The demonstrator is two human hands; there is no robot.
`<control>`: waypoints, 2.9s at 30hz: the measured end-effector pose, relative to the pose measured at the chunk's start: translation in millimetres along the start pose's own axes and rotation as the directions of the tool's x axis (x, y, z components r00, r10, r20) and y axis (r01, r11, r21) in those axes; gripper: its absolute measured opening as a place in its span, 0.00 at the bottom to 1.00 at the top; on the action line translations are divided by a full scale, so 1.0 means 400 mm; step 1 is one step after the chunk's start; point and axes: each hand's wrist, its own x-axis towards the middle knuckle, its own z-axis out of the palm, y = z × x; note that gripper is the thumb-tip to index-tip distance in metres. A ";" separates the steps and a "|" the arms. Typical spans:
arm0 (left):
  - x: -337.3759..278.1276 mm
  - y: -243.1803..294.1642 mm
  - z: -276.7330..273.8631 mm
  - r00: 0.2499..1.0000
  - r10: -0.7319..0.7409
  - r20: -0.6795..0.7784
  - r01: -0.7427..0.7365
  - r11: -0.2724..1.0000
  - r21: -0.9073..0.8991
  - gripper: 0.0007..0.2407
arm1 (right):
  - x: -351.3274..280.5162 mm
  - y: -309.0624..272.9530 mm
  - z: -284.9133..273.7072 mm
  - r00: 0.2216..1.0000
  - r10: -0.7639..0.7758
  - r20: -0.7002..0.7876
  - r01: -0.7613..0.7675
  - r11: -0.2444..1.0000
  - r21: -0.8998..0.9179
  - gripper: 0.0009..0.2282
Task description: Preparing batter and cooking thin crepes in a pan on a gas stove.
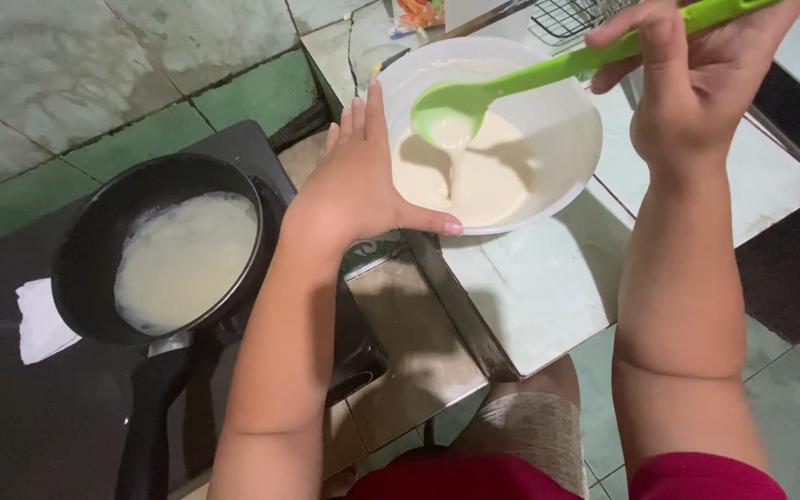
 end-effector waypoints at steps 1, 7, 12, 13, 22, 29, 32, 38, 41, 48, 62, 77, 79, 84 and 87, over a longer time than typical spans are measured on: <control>0.001 -0.002 0.002 1.000 0.000 0.004 0.000 1.000 0.000 0.74 | 0.006 0.002 -0.008 1.000 0.003 -0.002 -0.003 1.000 0.000 0.14; 0.003 -0.003 0.005 1.000 0.006 -0.001 -0.006 1.000 0.017 0.75 | 0.002 0.026 -0.001 0.987 0.073 0.142 -0.084 0.994 0.074 0.09; 0.003 -0.009 0.009 1.000 0.018 -0.008 -0.018 1.000 -0.008 0.75 | 0.025 0.028 0.059 0.944 0.127 0.306 -0.162 0.983 0.090 0.09; 0.003 -0.009 0.010 1.000 0.018 -0.008 -0.018 1.000 -0.008 0.75 | 0.022 0.029 0.064 0.944 0.127 0.306 -0.161 0.983 0.090 0.09; -0.002 0.003 0.003 1.000 -0.009 -0.003 0.009 1.000 0.019 0.75 | 0.050 -0.059 0.071 0.964 0.086 0.252 0.050 0.871 -0.489 0.07; -0.007 0.010 0.002 1.000 -0.007 -0.003 0.007 0.999 0.037 0.74 | 0.017 0.011 0.015 0.988 0.157 -0.005 -0.142 0.878 -0.456 0.01; -0.006 0.007 0.001 1.000 -0.009 0.004 0.009 0.999 0.045 0.74 | 0.032 0.025 0.034 0.911 0.392 -0.129 -0.411 0.832 -0.372 0.04; -0.005 0.009 0.005 1.000 -0.010 0.006 0.010 0.999 0.040 0.74 | 0.040 0.057 0.063 0.758 0.652 -0.015 -0.652 0.758 -0.016 0.10; -0.005 0.006 0.007 1.000 -0.008 0.002 0.008 0.999 0.035 0.73 | 0.030 0.064 0.060 0.823 0.568 0.019 -0.566 0.818 0.105 0.10; -0.004 0.010 0.006 1.000 -0.003 0.003 0.002 0.999 0.036 0.73 | 0.046 -0.012 0.067 0.904 0.423 -0.056 -0.417 0.904 0.088 0.09; -0.017 0.005 0.013 0.998 -0.031 -0.049 0.034 0.997 0.073 0.72 | -0.005 0.180 -0.021 0.947 0.319 0.037 -0.308 0.935 -0.177 0.14; -0.020 0.006 0.012 0.999 -0.031 -0.030 0.034 0.995 0.092 0.72 | -0.024 0.203 -0.039 0.918 0.397 0.008 -0.393 0.911 -0.122 0.11; -0.020 0.007 0.010 0.999 -0.034 -0.024 0.036 0.995 0.096 0.72 | -0.006 0.166 -0.013 0.925 0.373 0.074 -0.372 0.928 -0.028 0.10; -0.016 0.003 0.011 0.999 -0.041 -0.016 0.042 0.996 0.084 0.73 | 0.037 0.083 0.024 0.821 0.550 0.156 -0.566 0.819 0.091 0.13; -0.015 0.003 0.013 0.999 -0.041 -0.007 0.041 0.995 0.086 0.73 | 0.030 0.101 -0.027 0.854 0.514 0.079 -0.495 0.851 -0.175 0.11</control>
